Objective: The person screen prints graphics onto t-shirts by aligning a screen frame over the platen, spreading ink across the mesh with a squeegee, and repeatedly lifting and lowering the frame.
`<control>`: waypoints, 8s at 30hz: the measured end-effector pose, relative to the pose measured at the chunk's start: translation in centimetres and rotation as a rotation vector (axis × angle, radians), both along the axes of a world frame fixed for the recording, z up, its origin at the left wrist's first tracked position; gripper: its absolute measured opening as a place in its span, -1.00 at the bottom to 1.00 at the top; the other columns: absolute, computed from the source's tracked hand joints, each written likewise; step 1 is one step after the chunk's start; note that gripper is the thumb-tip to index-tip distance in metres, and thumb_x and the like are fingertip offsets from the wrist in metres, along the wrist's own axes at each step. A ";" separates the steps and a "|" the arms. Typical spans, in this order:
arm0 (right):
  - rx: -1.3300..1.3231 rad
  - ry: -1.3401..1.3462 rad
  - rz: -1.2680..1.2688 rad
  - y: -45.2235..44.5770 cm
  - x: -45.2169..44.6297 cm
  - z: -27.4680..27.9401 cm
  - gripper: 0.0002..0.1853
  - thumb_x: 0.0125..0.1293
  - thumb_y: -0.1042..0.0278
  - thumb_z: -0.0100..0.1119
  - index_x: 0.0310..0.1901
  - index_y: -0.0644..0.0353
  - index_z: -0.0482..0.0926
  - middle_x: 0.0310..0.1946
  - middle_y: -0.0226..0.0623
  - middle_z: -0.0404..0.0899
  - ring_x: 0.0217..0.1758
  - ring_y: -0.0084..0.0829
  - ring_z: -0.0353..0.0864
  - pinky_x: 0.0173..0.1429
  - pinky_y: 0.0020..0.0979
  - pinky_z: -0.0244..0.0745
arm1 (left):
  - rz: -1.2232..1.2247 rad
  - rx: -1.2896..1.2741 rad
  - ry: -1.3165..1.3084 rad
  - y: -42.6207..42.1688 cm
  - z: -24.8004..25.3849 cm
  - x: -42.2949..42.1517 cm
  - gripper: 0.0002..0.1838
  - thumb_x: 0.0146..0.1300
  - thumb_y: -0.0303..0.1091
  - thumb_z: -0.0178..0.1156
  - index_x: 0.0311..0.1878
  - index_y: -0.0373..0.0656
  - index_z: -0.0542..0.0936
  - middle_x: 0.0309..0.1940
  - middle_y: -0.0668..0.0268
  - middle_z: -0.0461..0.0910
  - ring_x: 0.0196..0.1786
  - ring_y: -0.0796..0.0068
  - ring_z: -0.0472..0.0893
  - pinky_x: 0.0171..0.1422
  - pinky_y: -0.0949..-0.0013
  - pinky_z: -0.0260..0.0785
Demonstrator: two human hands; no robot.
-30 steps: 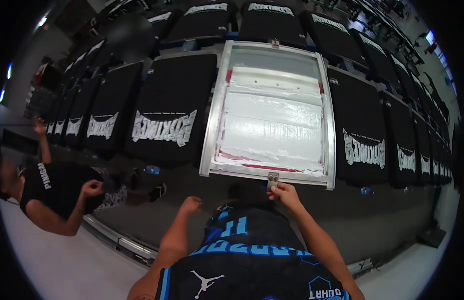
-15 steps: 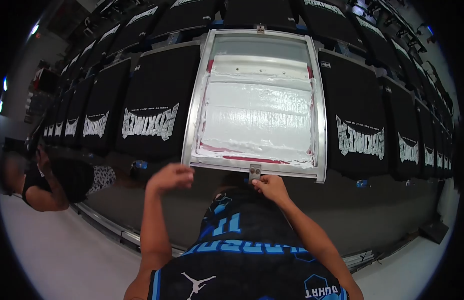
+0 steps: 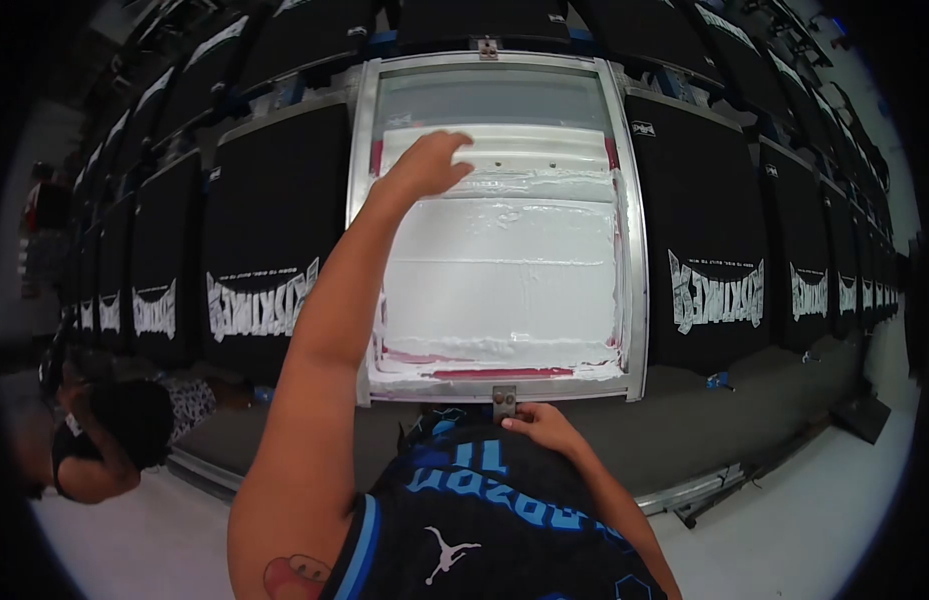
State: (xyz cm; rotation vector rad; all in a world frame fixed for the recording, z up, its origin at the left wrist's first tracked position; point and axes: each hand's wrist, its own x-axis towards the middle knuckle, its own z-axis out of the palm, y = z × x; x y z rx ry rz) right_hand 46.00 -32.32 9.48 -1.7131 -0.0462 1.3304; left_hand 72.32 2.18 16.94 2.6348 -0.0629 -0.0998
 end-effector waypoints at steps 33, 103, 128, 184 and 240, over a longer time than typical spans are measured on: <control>-0.055 -0.278 -0.086 1.5 -1.4 0.7 -0.78 0.21 0.20 0.29 -0.19 0.10 0.75 -0.44 -0.32 0.73 -0.34 -0.48 0.71 -0.12 -0.45 0.52 | -0.220 0.375 0.043 -8.6 0.4 -17.2 -0.44 0.02 -0.50 0.13 0.13 0.22 0.57 -0.20 0.26 0.68 -0.09 0.17 0.65 -0.02 0.11 0.48; -0.690 -1.329 0.476 1.1 28.6 7.9 -0.68 0.03 0.12 0.39 -0.17 0.01 0.66 -0.34 -0.22 0.70 -0.26 -0.12 0.71 -0.17 -0.14 0.59 | 0.014 0.456 0.017 4.6 0.2 -10.2 -0.84 0.04 -0.32 0.27 -0.29 -0.11 0.63 -0.43 0.12 0.65 -0.28 0.06 0.68 -0.14 0.05 0.53; -0.380 -1.377 0.339 -8.3 10.0 6.3 -0.71 -0.19 0.51 0.31 -0.32 0.01 0.68 -0.39 -0.32 0.67 -0.30 -0.22 0.67 -0.19 -0.23 0.57 | 0.013 0.347 0.241 -2.9 3.9 -28.2 -0.82 -0.09 -0.48 0.23 -0.36 -0.01 0.66 -0.42 0.20 0.64 -0.29 0.14 0.64 -0.19 0.08 0.50; -0.075 -0.969 -0.241 -1.2 16.0 9.5 -0.66 0.18 0.39 0.38 -0.04 0.31 0.58 -0.18 -0.28 0.62 -0.14 -0.42 0.61 -0.04 -0.44 0.51 | -0.182 0.160 0.073 -3.2 1.7 -1.1 -0.51 -0.19 -0.15 0.53 -0.10 -0.04 0.69 -0.19 0.19 0.69 -0.05 0.15 0.66 -0.01 0.05 0.49; -0.482 -0.927 -0.422 -13.2 10.7 5.1 -0.50 0.45 -0.01 0.02 0.11 0.30 0.57 0.01 -0.12 0.59 0.04 -0.32 0.55 0.17 -0.35 0.40 | 0.520 0.012 -0.199 9.5 0.1 -13.2 -0.27 -0.34 0.04 0.59 0.03 0.02 0.68 0.30 -0.06 0.33 0.30 -0.01 0.40 0.34 0.10 0.31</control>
